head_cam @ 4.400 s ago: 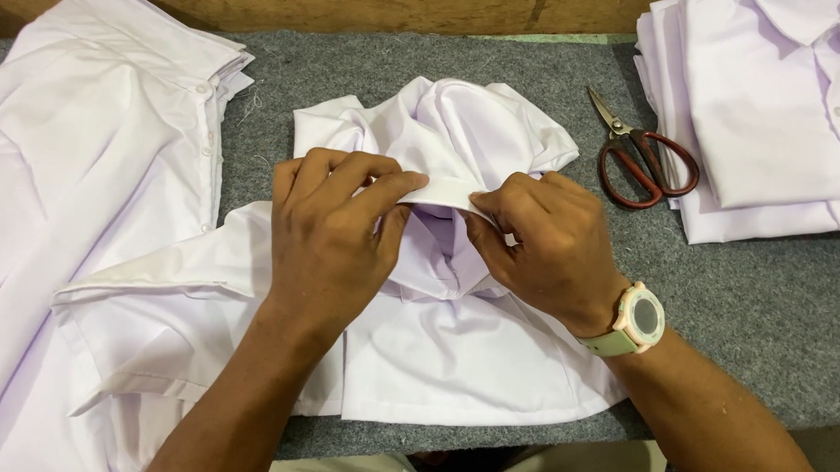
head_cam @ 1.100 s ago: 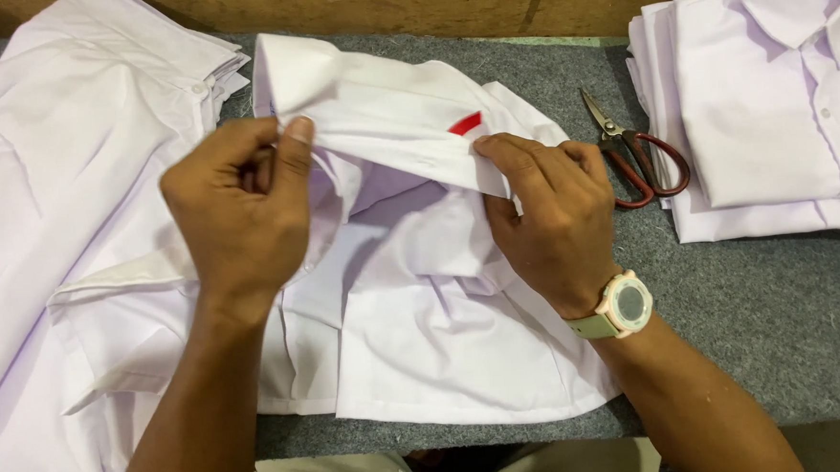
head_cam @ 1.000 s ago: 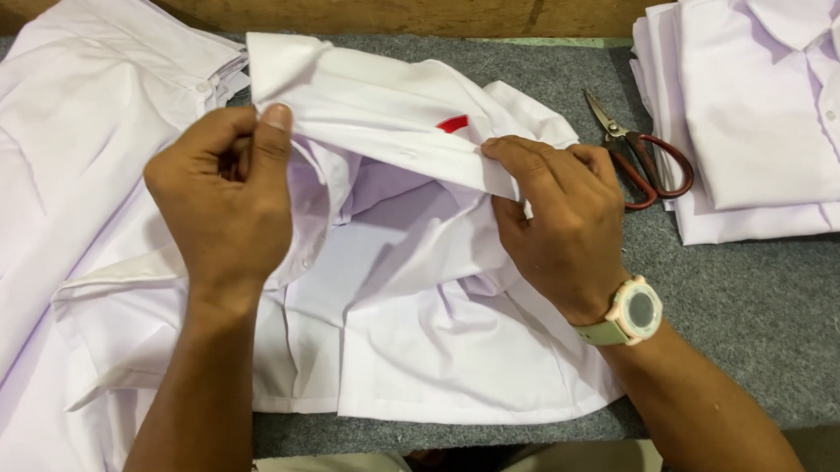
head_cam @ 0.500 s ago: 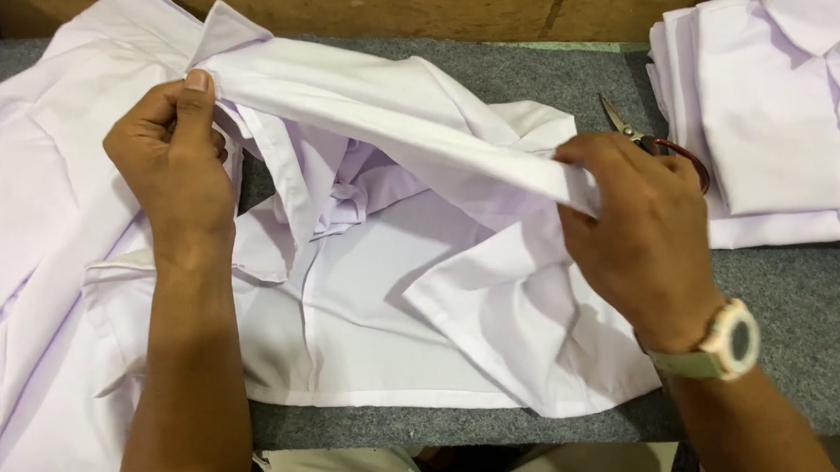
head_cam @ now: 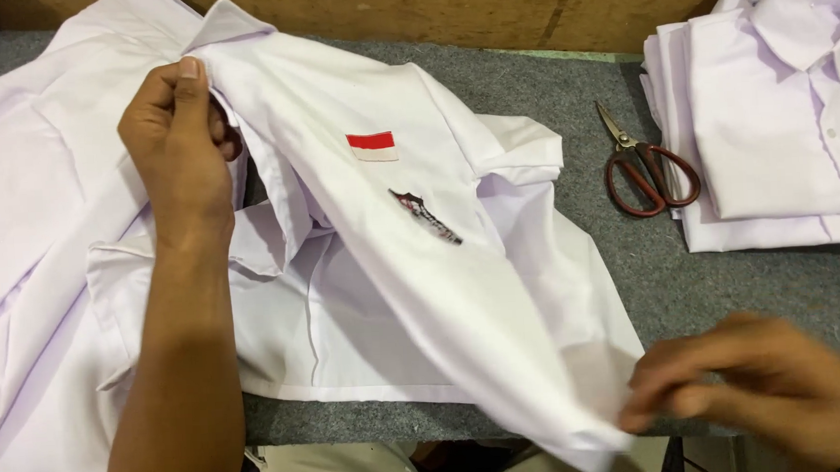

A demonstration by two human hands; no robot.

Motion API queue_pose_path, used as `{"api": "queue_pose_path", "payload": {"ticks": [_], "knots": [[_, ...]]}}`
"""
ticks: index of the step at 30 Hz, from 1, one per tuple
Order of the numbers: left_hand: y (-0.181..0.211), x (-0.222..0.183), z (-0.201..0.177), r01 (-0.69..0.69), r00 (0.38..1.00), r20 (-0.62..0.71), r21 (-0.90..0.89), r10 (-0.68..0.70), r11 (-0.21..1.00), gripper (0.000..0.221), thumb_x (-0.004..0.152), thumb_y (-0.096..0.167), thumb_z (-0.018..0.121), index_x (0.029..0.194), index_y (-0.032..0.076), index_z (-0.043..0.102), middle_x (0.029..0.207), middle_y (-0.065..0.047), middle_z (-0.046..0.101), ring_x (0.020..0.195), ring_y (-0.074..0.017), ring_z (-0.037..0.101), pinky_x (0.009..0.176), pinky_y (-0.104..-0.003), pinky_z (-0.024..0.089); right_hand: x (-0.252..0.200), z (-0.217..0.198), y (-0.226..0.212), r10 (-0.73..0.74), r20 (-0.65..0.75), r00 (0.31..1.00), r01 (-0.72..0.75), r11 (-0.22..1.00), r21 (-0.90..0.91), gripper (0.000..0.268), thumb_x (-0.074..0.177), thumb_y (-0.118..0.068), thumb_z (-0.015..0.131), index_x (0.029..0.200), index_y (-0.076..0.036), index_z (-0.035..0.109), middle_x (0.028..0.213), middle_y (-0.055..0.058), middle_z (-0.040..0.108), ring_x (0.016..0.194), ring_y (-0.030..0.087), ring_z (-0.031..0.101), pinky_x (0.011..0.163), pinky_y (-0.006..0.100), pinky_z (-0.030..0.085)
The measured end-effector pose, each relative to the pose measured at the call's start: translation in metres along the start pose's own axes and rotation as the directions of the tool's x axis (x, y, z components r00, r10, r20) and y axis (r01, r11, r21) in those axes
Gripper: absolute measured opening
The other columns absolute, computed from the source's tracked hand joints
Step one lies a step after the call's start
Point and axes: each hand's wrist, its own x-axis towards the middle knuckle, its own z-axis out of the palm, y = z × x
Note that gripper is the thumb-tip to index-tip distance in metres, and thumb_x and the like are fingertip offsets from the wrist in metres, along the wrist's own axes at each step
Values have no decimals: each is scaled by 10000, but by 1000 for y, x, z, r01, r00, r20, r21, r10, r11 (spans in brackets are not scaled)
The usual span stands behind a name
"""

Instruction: Inspecting a white school shirt collar for loose threads and trimming them using thread snips before folding the garment.

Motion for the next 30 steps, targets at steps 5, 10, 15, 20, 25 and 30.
{"api": "queue_pose_path", "payload": {"ticks": [5,10,15,20,25,30], "knots": [[-1,-1,2,20,999,-26,16,-20,1000,242,1092,242,584,873,141,565,637,37,387,574,-73,355,496,-223,334,24,23,34,411,-431,804,-586,675,-449,402,844,-473,683,1202,-310,768,1179,-151,871,1041,75,818,872,307,583],[-4,3,-4,-39,997,-63,102,45,994,225,1118,237,549,913,148,574,685,70,362,640,-58,356,521,-224,359,34,29,73,414,-388,824,-567,608,-556,658,783,-526,787,1350,-252,596,1304,-33,677,1059,199,726,917,385,537],[0,2,-3,-70,995,-68,13,71,997,195,1105,302,545,959,174,541,760,58,411,692,-59,384,589,-214,365,24,38,94,309,-462,831,-551,569,-610,228,936,-372,629,971,-149,661,998,40,721,955,281,655,836,450,509],[1,3,3,-63,995,-76,-49,59,997,163,1073,331,522,988,194,545,858,74,482,770,-49,444,666,-221,495,-12,1,62,637,-650,414,-908,239,-344,214,970,-409,587,1061,-264,715,909,10,829,806,239,752,773,378,544],[0,6,11,22,997,-78,-84,-28,996,175,1052,358,533,980,201,561,837,70,445,762,-55,431,619,-212,498,-53,-17,91,647,-616,450,-892,359,-275,193,926,-361,697,924,-236,844,731,-49,841,637,154,614,696,288,488],[-12,7,17,17,998,56,-125,-10,992,404,1027,208,656,1380,119,479,1009,17,645,1040,-85,615,1008,-249,519,-17,-15,67,599,-697,394,-909,365,-200,374,940,-347,617,1296,-276,704,1114,-15,829,873,245,772,867,380,546]]}}
